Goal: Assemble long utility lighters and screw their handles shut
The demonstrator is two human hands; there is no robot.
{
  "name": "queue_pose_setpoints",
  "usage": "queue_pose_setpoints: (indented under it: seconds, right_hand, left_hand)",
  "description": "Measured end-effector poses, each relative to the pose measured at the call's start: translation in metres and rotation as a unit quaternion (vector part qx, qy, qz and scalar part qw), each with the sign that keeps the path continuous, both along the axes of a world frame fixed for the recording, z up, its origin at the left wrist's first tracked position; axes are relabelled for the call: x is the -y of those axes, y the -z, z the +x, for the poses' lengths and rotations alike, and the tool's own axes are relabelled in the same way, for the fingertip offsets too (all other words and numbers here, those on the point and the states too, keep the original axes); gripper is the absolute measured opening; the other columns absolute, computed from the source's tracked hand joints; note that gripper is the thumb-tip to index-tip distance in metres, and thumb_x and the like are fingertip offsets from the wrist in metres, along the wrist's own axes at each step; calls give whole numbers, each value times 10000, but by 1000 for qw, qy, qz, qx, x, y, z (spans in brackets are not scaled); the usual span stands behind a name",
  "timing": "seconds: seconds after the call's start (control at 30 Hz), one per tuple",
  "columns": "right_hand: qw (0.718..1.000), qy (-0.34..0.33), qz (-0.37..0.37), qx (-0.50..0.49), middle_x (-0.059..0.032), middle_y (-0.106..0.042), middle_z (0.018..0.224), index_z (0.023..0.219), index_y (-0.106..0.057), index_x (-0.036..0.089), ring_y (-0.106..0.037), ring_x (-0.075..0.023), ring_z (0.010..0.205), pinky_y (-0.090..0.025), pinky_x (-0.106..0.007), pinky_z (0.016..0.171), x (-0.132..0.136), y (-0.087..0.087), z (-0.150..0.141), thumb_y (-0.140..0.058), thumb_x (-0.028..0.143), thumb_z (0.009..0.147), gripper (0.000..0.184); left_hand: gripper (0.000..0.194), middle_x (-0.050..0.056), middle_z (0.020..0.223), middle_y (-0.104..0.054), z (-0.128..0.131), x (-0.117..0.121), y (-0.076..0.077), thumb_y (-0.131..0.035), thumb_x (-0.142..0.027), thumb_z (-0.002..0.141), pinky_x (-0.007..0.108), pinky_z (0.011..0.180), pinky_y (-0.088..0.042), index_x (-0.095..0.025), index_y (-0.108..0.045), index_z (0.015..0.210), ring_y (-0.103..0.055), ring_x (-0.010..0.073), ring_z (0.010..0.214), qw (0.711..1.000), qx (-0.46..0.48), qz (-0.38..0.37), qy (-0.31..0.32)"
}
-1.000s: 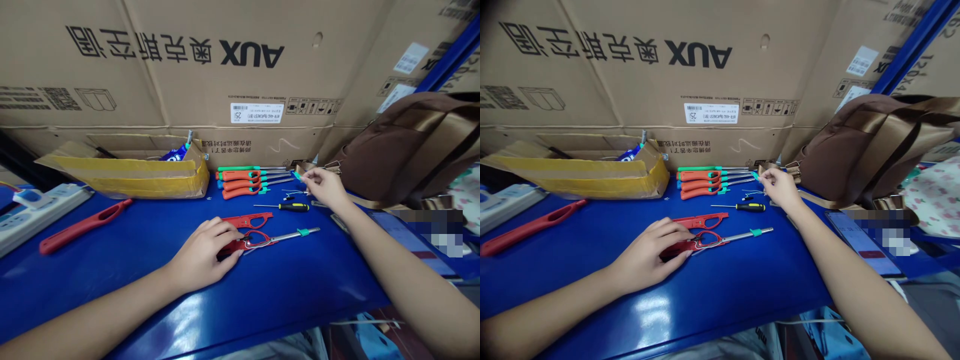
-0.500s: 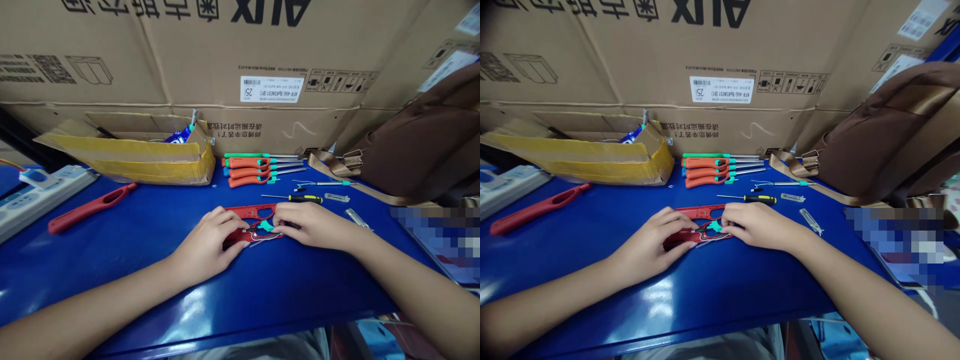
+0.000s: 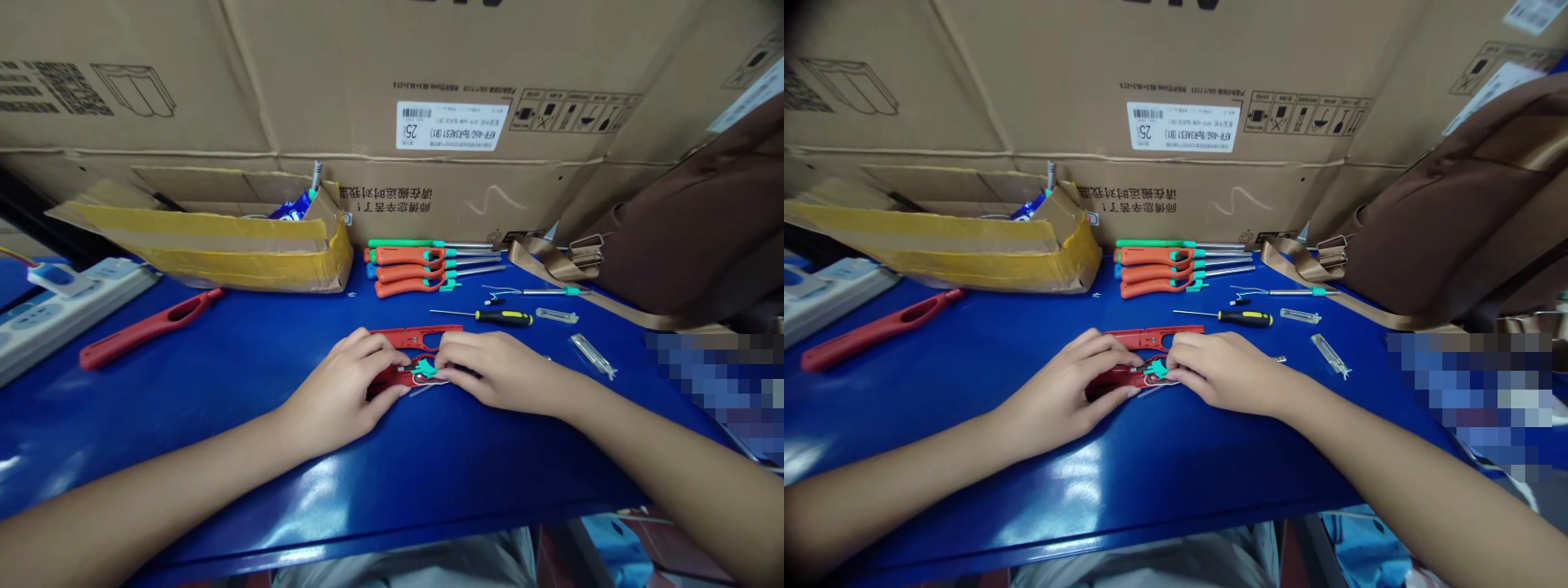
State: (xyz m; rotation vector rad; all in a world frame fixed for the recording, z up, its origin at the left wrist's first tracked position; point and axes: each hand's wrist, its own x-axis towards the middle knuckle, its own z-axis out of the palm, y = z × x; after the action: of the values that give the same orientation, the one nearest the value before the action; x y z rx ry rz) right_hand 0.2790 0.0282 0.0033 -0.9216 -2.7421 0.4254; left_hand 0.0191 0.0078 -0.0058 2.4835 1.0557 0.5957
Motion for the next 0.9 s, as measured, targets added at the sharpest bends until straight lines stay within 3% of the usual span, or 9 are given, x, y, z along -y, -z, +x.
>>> queue_pose_setpoints:
  seconds: [0.37,0.63,0.9]
  right_hand:
    - [994,-51,82,-45,-28,-645,851,920,-619,182,-541,-138,697,-403,-254,649,-3,14,1,-445,269,1052,235]
    - [988,-70,134,8,-39,-637,840,916,-658,165,-536,-144,682,-375,-269,618,0,7,0,-412,200,1044,280]
    - [994,-47,101,-3,-43,-654,867,944,-644,173,-553,-144,712,-373,-271,638,2,9,-1,-420,232,1047,253]
  left_hand:
    - [223,74,1105,-671,1,-2,4,-644,-257,946,449,940,-481,-202,-668,1161,-581,248,1006,1000,16,-16,-5]
    - [224,77,1064,-667,1,-2,5,-656,-248,935,444,919,-487,-182,-679,1148,-578,244,976,999,26,-21,-10]
    - [213,80,1062,-671,3,-1,4,-645,-260,943,451,929,-494,-198,-680,1144,-589,253,994,1000,19,-20,-8]
